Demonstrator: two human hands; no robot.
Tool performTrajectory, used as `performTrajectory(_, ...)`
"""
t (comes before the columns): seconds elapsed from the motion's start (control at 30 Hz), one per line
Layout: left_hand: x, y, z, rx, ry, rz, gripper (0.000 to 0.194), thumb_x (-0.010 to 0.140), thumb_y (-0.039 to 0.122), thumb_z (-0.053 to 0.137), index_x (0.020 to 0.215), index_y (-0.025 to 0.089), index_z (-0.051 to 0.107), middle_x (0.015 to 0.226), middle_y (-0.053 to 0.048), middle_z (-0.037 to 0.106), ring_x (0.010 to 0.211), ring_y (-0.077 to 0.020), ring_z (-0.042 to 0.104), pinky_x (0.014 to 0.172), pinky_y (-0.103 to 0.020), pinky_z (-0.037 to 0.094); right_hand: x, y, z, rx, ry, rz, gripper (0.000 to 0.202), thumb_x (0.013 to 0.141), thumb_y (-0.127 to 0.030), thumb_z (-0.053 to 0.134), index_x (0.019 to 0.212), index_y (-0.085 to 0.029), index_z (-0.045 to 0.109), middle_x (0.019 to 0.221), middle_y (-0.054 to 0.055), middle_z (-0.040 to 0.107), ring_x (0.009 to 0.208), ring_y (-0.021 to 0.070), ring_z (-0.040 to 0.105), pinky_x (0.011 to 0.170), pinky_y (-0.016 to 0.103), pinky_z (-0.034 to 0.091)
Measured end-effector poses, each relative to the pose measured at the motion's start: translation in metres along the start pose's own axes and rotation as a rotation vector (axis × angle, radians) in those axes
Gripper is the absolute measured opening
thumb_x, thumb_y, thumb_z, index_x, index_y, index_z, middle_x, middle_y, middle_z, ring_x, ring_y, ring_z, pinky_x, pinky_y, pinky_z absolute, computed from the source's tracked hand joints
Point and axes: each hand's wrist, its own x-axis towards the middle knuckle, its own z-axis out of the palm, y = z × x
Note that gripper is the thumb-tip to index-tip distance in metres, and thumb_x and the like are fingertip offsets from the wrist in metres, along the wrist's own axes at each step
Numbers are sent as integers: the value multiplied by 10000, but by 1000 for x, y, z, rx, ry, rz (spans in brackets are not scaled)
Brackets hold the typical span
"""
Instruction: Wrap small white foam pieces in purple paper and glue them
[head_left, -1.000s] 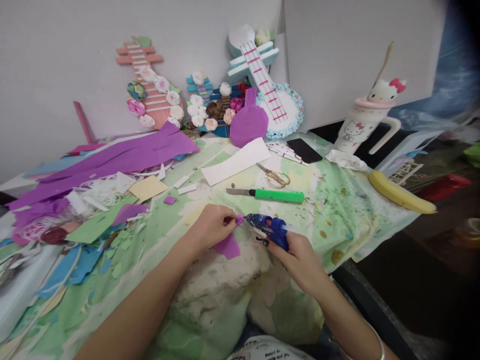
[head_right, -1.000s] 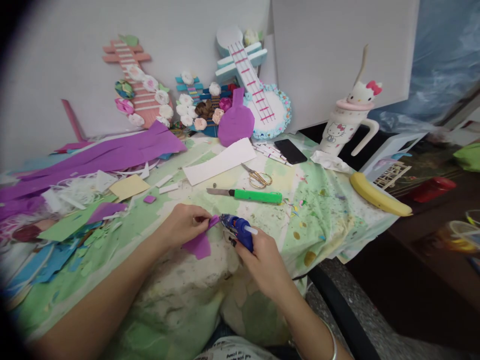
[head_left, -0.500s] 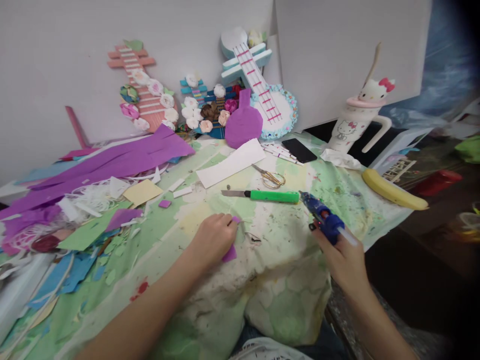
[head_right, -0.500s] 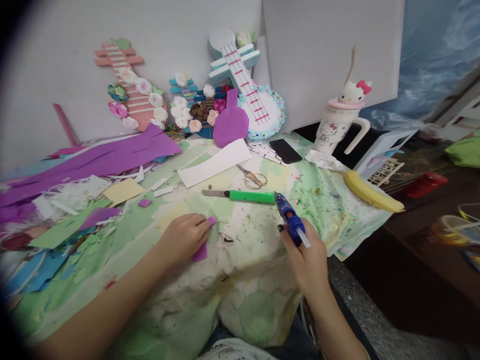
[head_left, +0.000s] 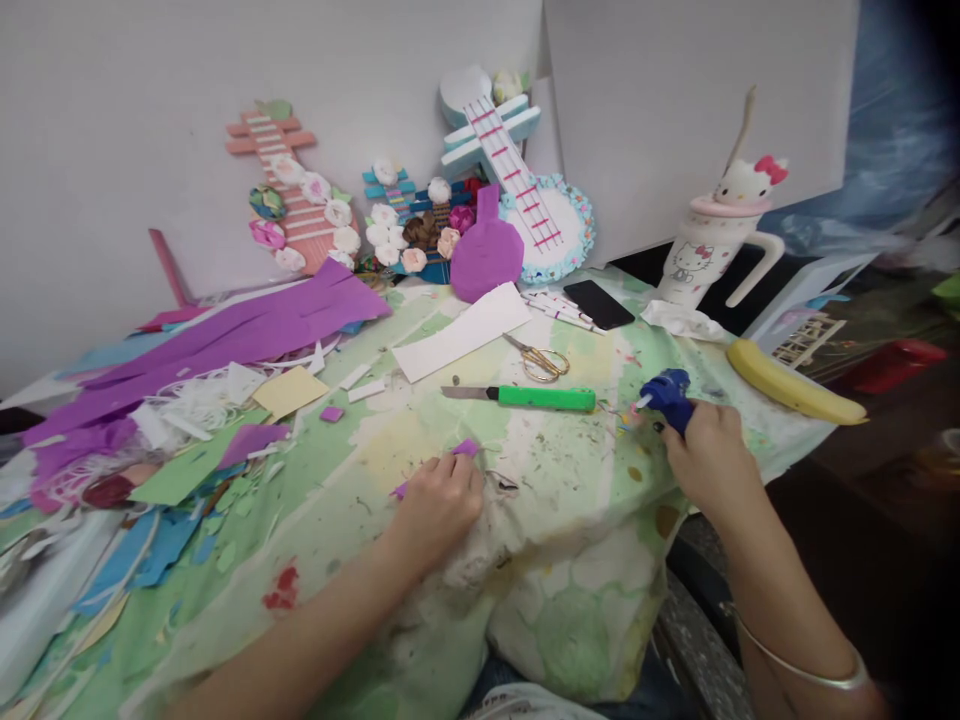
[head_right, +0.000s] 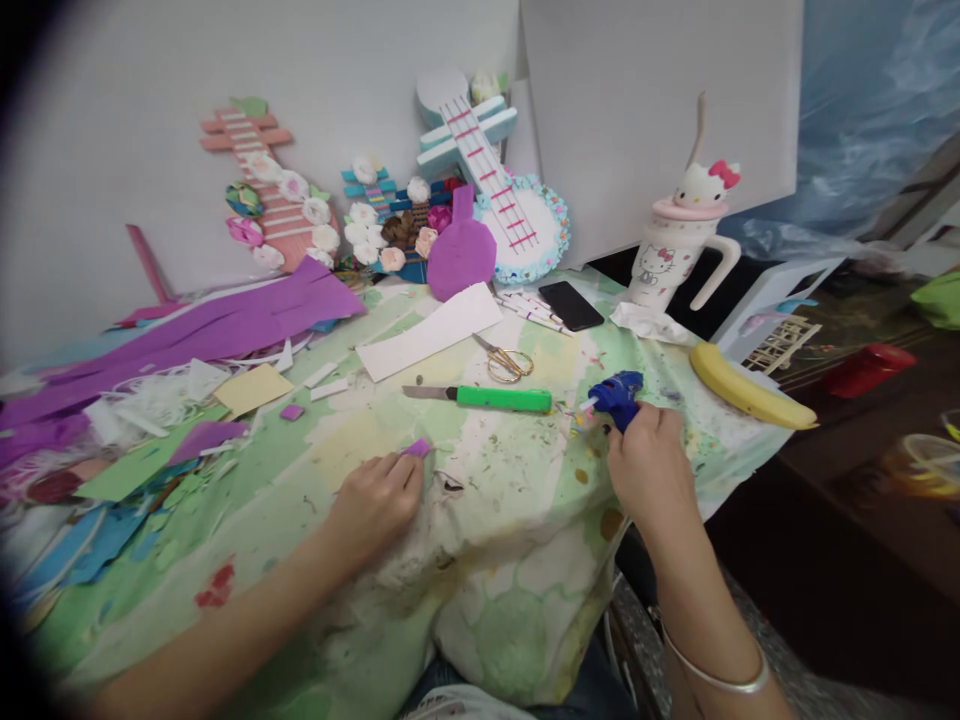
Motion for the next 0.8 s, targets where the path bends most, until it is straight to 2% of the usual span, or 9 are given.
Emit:
performTrajectory(0.13, -3, 5, 4, 63, 58, 10, 207, 784, 20, 478, 837, 77, 670, 745, -126, 656, 678, -237, 628, 526, -314, 483, 0, -1, 4, -19, 24, -89, 479, 851, -262, 459, 1243, 14, 458, 1117, 273, 526, 1012, 352, 560, 827, 458, 460)
performTrajectory(0.2, -6, 7, 6, 93, 85, 1, 212, 781, 23, 484, 869, 66, 673, 790, -142, 672, 730, -249, 644, 553, -316, 502, -5, -5, 0, -42, 20, -84, 474, 858, -274, 463, 1256, -19, 470, 1132, 262, 538, 1030, 377, 548, 821, 503, 458)
performTrajectory(0.3, -12, 8, 7, 89, 111, 4, 234, 766, 14, 500, 922, 48, 672, 879, -168, 691, 816, -264, 658, 618, -325, 532, -15, -18, -12, -11, 90, -85, 468, 865, -291, 468, 1288, -91, 466, 1217, 243, 516, 1084, 424, 505, 815, 585, 440)
performTrajectory(0.4, -19, 4, 6, -1, 170, 16, 234, 777, 35, 511, 944, 60, 674, 948, -182, 701, 859, -270, 670, 672, -346, 552, -19, -40, -22, 241, 143, -318, 416, 861, -215, 459, 1266, -123, 471, 1233, 207, 515, 1145, 360, 484, 920, 538, 419)
performTrajectory(0.47, -22, -4, 4, -147, 222, -12, 208, 825, 106, 507, 943, 99, 677, 955, -158, 712, 846, -251, 680, 695, -344, 557, -17, -59, -22, 407, 99, -515, 385, 851, -160, 446, 1235, -158, 484, 1221, 175, 524, 1161, 321, 480, 957, 503, 410)
performTrajectory(0.57, -19, -23, 3, -429, 266, -135, 242, 895, 199, 450, 972, 146, 674, 956, -107, 727, 819, -198, 687, 721, -304, 548, -8, -89, -15, 548, -19, -690, 397, 826, -74, 410, 1196, -191, 493, 1191, 147, 535, 1157, 290, 494, 954, 485, 420)
performTrajectory(0.67, -3, -45, 3, -620, 157, -329, 261, 889, 198, 434, 957, 159, 682, 913, -85, 738, 800, -189, 683, 724, -291, 522, 6, -118, -7, 598, -107, -742, 373, 809, -23, 385, 1124, -155, 534, 1130, 148, 570, 1105, 269, 536, 932, 447, 439)
performTrajectory(0.73, 10, -56, 4, -703, -8, -386, 207, 827, 200, 503, 876, 166, 701, 872, -83, 739, 806, -216, 675, 730, -306, 501, 16, -138, -3, 600, -143, -747, 357, 792, 0, 391, 1085, -120, 556, 1074, 156, 593, 1004, 251, 582, 889, 416, 458)
performTrajectory(0.8, 22, -62, 8, -830, -102, -401, 176, 779, 192, 532, 823, 179, 702, 841, -65, 730, 766, -205, 657, 716, -296, 482, 26, -158, -1, 614, -136, -760, 363, 762, 27, 405, 1051, -113, 575, 1035, 146, 611, 936, 232, 595, 867, 397, 459)
